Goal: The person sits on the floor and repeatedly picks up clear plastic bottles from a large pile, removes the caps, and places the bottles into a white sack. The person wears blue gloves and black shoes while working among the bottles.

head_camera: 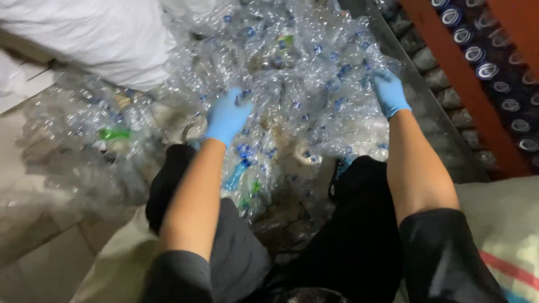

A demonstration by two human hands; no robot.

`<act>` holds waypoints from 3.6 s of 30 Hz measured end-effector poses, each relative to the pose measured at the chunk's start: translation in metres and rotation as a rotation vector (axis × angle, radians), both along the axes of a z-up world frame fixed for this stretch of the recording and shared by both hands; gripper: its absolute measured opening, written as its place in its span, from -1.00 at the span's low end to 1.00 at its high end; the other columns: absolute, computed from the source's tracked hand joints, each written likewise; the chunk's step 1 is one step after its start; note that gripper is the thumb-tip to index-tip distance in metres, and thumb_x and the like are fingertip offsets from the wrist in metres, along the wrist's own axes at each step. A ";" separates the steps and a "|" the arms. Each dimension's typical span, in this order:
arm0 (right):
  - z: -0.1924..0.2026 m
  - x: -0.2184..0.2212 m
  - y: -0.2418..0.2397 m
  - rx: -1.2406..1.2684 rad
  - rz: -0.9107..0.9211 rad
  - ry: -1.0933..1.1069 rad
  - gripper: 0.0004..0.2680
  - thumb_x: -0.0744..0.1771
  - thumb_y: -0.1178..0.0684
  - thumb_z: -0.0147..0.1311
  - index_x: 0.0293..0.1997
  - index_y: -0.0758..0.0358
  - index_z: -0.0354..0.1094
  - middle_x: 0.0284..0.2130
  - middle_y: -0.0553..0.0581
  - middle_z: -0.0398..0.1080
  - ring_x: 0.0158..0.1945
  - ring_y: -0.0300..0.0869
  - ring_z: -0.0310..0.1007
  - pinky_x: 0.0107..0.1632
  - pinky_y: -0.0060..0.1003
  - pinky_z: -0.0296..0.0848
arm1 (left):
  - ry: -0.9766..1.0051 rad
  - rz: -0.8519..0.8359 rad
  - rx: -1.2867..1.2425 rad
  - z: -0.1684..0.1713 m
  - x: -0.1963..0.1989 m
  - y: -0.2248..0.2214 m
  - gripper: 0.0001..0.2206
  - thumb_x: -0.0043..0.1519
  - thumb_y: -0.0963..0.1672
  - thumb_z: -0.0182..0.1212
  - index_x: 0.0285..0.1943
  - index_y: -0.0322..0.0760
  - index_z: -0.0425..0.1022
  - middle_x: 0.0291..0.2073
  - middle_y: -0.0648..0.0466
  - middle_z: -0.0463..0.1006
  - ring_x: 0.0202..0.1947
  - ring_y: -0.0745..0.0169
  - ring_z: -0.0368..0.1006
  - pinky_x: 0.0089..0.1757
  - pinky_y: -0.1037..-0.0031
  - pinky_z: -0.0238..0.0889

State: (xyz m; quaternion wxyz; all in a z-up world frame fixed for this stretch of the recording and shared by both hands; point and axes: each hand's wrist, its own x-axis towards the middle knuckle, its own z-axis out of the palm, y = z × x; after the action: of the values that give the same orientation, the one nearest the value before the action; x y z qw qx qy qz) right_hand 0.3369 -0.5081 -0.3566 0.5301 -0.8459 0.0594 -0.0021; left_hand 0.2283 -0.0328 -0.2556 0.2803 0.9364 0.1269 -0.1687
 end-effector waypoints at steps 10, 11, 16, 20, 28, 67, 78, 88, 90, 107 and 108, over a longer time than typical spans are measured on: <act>-0.078 0.034 0.081 -1.149 0.436 0.206 -0.51 0.31 -0.30 0.04 0.42 -0.13 0.17 0.28 -0.07 0.34 0.37 0.06 0.24 0.43 0.28 -0.07 | 0.355 -0.626 -0.090 -0.021 -0.021 -0.086 -0.55 0.27 0.12 -0.12 0.12 -0.06 0.56 0.03 -0.08 0.63 0.16 -0.18 0.49 0.14 -0.09 0.30; -0.075 0.036 0.104 -1.073 0.394 0.192 -0.49 0.32 -0.18 0.03 0.47 -0.04 0.07 0.33 0.01 0.27 0.41 0.07 0.17 0.41 0.26 0.00 | 0.230 -0.668 0.014 -0.043 -0.026 -0.090 -0.61 0.22 0.11 -0.04 0.06 0.00 0.55 0.00 0.03 0.64 0.11 -0.07 0.51 0.10 -0.04 0.28; -0.082 0.025 0.170 -0.950 0.284 0.306 -0.32 0.29 -0.30 0.20 0.54 0.05 -0.12 0.29 0.14 0.30 0.38 0.08 0.22 0.37 0.21 0.15 | 0.073 -0.717 0.163 -0.075 -0.029 -0.089 -0.68 0.14 0.11 0.12 -0.06 0.03 0.55 -0.10 0.14 0.64 -0.03 0.02 0.55 -0.01 -0.02 0.30; -0.074 0.004 0.179 -0.559 0.241 0.265 -0.46 0.17 -0.29 0.35 0.15 0.12 0.26 0.05 0.22 0.38 0.18 0.22 0.39 0.18 0.24 0.36 | 0.088 -0.635 0.228 -0.055 -0.030 -0.080 -0.51 0.18 0.10 0.11 0.29 0.00 0.34 0.24 0.02 0.42 0.26 -0.12 0.33 0.20 -0.20 0.06; 0.061 -0.061 0.201 0.048 0.427 0.332 -0.54 0.27 0.06 0.18 0.34 0.11 0.20 -0.17 0.30 0.54 -0.41 -0.05 0.57 -0.46 -0.28 0.55 | -0.185 -0.483 0.503 0.067 -0.054 -0.075 -0.10 0.19 -0.03 0.35 0.66 0.03 -0.22 0.61 -0.10 -0.24 0.56 -0.26 -0.23 0.35 -0.18 -0.22; 0.203 -0.303 0.235 0.662 0.635 -0.109 -0.70 0.20 0.25 0.37 -0.01 0.34 0.45 -0.16 0.15 0.55 -0.04 -0.18 0.51 0.06 -0.15 0.55 | -0.230 -0.233 0.443 0.179 -0.277 -0.073 -0.40 0.20 0.16 0.08 0.32 -0.20 0.30 -0.46 0.02 0.66 -0.38 -0.01 0.65 -0.26 0.11 0.45; 0.223 -0.282 0.208 0.364 0.690 -0.250 -0.70 0.38 0.41 -0.14 0.29 0.52 0.23 0.13 0.36 0.38 0.08 -0.03 0.43 0.24 -0.23 0.38 | -0.486 0.323 0.763 0.176 -0.444 0.046 -0.52 0.28 0.18 0.17 0.07 -0.20 0.45 -0.70 0.12 0.50 -0.80 0.06 0.36 -0.66 0.35 0.20; 0.163 -0.249 0.202 0.589 0.588 -0.067 -0.79 0.45 0.22 -0.12 0.24 0.24 0.32 0.04 0.06 0.45 -0.01 -0.33 0.44 0.21 -0.48 0.48 | -0.262 0.320 0.528 0.146 -0.514 0.055 -0.07 0.04 0.29 0.27 0.48 -0.28 0.21 0.18 -0.16 0.46 -0.06 -0.09 0.50 -0.16 0.23 0.38; 0.151 -0.244 0.199 0.575 0.594 -0.019 -0.79 0.46 0.19 -0.11 0.24 0.28 0.30 0.05 0.10 0.45 -0.02 -0.33 0.45 0.18 -0.48 0.47 | -0.553 0.433 0.852 0.154 -0.511 0.066 -0.60 0.13 0.10 0.32 -0.19 -0.26 0.44 -0.25 -0.04 0.47 -0.27 -0.02 0.41 -0.21 0.22 0.27; 0.155 -0.240 0.190 0.635 0.535 0.048 -0.84 0.46 0.19 -0.10 0.16 0.28 0.35 -0.01 0.10 0.48 -0.09 -0.32 0.47 0.14 -0.47 0.51 | -0.276 0.718 1.326 0.131 -0.631 0.299 -0.86 0.38 -0.07 0.26 -0.04 -0.17 0.61 -0.35 0.04 0.66 -0.52 0.05 0.54 -0.49 0.32 0.39; 0.156 -0.241 0.191 0.639 0.530 0.046 -0.84 0.46 0.20 -0.09 0.15 0.28 0.36 -0.02 0.10 0.48 -0.08 -0.32 0.47 0.15 -0.47 0.51 | -0.378 0.790 1.291 0.134 -0.639 0.300 -0.89 0.34 -0.10 0.37 -0.05 -0.17 0.62 -0.38 0.04 0.66 -0.59 0.01 0.52 -0.53 0.33 0.41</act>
State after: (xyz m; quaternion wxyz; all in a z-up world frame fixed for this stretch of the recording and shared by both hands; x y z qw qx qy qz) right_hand 0.0958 -0.3175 -0.2009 0.7468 -0.6245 -0.1509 0.1721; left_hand -0.4102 0.2674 -0.1220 -0.2642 0.8123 0.4743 0.2132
